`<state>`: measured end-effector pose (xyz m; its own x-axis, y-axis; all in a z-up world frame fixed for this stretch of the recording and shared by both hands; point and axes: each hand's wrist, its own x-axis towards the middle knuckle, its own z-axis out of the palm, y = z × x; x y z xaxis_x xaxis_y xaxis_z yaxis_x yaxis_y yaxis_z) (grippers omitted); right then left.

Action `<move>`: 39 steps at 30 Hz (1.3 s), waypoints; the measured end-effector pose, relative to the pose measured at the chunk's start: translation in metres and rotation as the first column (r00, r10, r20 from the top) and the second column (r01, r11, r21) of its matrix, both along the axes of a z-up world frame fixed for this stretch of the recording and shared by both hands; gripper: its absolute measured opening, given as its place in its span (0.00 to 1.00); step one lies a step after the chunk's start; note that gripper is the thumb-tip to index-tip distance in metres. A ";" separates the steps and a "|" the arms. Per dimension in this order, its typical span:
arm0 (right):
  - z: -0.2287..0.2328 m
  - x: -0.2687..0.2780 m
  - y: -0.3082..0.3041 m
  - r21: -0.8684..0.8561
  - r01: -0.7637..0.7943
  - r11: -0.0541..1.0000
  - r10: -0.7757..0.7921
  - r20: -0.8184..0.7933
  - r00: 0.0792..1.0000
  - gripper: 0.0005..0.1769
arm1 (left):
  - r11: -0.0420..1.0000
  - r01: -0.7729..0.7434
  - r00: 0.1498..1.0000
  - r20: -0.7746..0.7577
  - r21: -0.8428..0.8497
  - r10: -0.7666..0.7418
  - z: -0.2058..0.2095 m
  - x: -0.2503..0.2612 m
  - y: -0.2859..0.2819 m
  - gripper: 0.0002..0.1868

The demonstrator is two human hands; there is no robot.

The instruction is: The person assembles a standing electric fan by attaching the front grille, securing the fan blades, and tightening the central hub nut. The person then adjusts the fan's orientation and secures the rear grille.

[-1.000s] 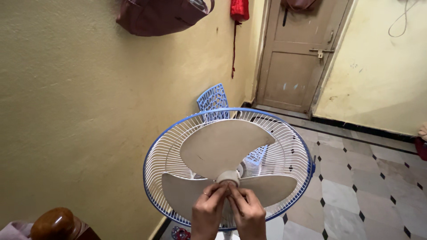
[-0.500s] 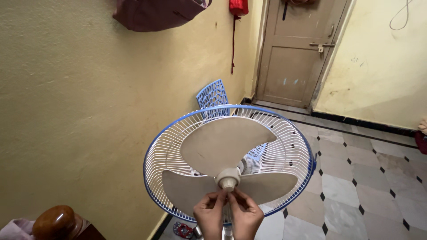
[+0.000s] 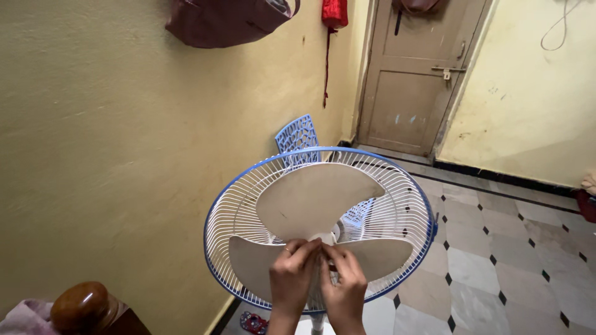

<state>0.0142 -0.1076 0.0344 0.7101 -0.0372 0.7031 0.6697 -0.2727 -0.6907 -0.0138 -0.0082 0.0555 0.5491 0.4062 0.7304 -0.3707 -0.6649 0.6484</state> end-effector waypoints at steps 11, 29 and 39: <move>-0.024 0.008 -0.008 0.061 -0.084 0.995 0.089 -0.082 0.993 0.13 | 0.976 -0.085 0.996 0.024 -0.201 0.091 -0.064 0.009 -0.007 0.11; -0.070 0.053 -0.031 0.038 -0.183 0.982 0.186 -0.170 0.968 0.13 | 0.776 0.096 0.994 0.020 -0.624 -0.106 -0.142 0.056 -0.002 0.11; -0.053 0.066 -0.042 -0.119 -0.218 0.969 0.201 -0.141 0.969 0.11 | 0.715 0.082 0.987 -0.045 -0.695 -0.157 -0.142 0.055 0.002 0.10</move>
<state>0.0801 -0.1499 -0.0187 0.7759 0.2092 0.5952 0.6306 -0.2308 -0.7410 0.0415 -0.0061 -0.0864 0.6784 0.7019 0.2173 -0.3285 0.0252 0.9442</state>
